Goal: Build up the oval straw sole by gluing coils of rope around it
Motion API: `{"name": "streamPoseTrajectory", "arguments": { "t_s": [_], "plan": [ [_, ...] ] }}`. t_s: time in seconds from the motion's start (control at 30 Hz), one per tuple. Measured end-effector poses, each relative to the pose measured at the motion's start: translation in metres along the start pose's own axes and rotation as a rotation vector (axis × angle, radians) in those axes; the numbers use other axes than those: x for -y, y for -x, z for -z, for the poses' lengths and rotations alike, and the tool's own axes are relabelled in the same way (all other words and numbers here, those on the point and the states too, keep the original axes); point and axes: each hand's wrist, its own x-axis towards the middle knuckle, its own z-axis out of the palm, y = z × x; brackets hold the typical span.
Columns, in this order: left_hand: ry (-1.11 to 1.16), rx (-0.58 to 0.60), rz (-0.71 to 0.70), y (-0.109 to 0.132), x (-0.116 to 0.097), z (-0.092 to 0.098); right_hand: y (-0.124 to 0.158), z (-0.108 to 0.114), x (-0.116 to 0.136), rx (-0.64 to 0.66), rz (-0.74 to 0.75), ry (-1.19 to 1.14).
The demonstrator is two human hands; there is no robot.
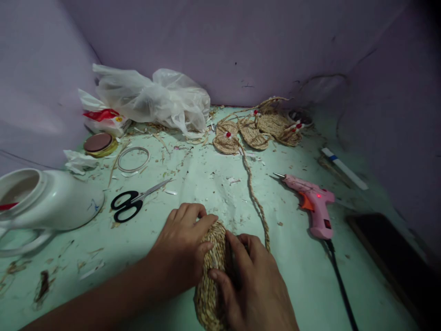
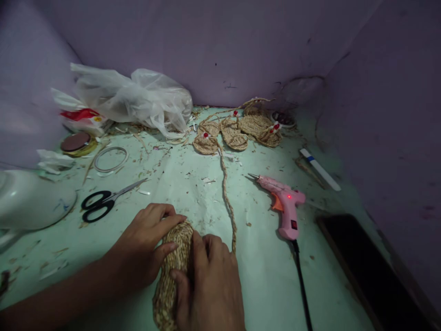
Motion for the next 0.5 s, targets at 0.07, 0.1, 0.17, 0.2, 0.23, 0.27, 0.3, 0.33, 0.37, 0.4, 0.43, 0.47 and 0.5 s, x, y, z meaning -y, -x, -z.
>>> {"name": "streamPoseTrajectory", "arguments": {
  "t_s": [0.07,0.1,0.17,0.2,0.23,0.27,0.3,0.33,0.37,0.4,0.43,0.47,0.5],
  "plan": [
    [0.018,0.022,0.021,-0.002,0.0016,0.0012,0.0001,-0.0003,0.0001,0.006,-0.009,0.002],
    [0.033,0.033,0.027,-0.0033,0.0026,0.0017,0.0004,-0.0007,0.0001,0.007,-0.014,0.0],
    [0.066,0.062,0.041,-0.0059,0.0048,0.0029,0.002,-0.0023,-0.0002,0.0,-0.019,-0.013],
    [0.079,0.084,0.052,-0.007,0.0058,0.0036,0.0031,-0.0034,-0.0007,-0.01,-0.02,-0.019],
    [0.089,0.105,0.067,-0.0079,0.0066,0.0043,0.0044,-0.0045,-0.0012,-0.022,-0.026,-0.022],
    [0.096,0.125,0.083,-0.0086,0.0072,0.0052,0.0056,-0.0055,-0.0019,-0.035,-0.038,-0.021],
    [0.1,0.143,0.098,-0.009,0.0074,0.006,0.0067,-0.0062,-0.0027,-0.046,-0.054,-0.014],
    [0.1,0.157,0.108,-0.0092,0.0074,0.0068,0.0075,-0.0066,-0.0035,-0.055,-0.072,-0.005],
    [0.095,0.164,0.112,-0.0092,0.0072,0.0074,0.008,-0.0066,-0.0043,-0.062,-0.09,0.002],
    [0.085,0.169,0.109,-0.0093,0.0068,0.0079,0.0083,-0.0064,-0.0051,-0.065,-0.1,0.003],
    [0.074,0.173,0.101,-0.0093,0.0063,0.0082,0.0084,-0.0059,-0.0058,-0.059,-0.088,-0.004],
    [0.064,0.174,0.093,-0.0095,0.0059,0.0083,0.0083,-0.0054,-0.0064,-0.05,-0.063,-0.019],
    [0.055,0.17,0.087,-0.0097,0.0055,0.0082,0.0084,-0.005,-0.0068,-0.04,-0.041,-0.036]
  ]
}}
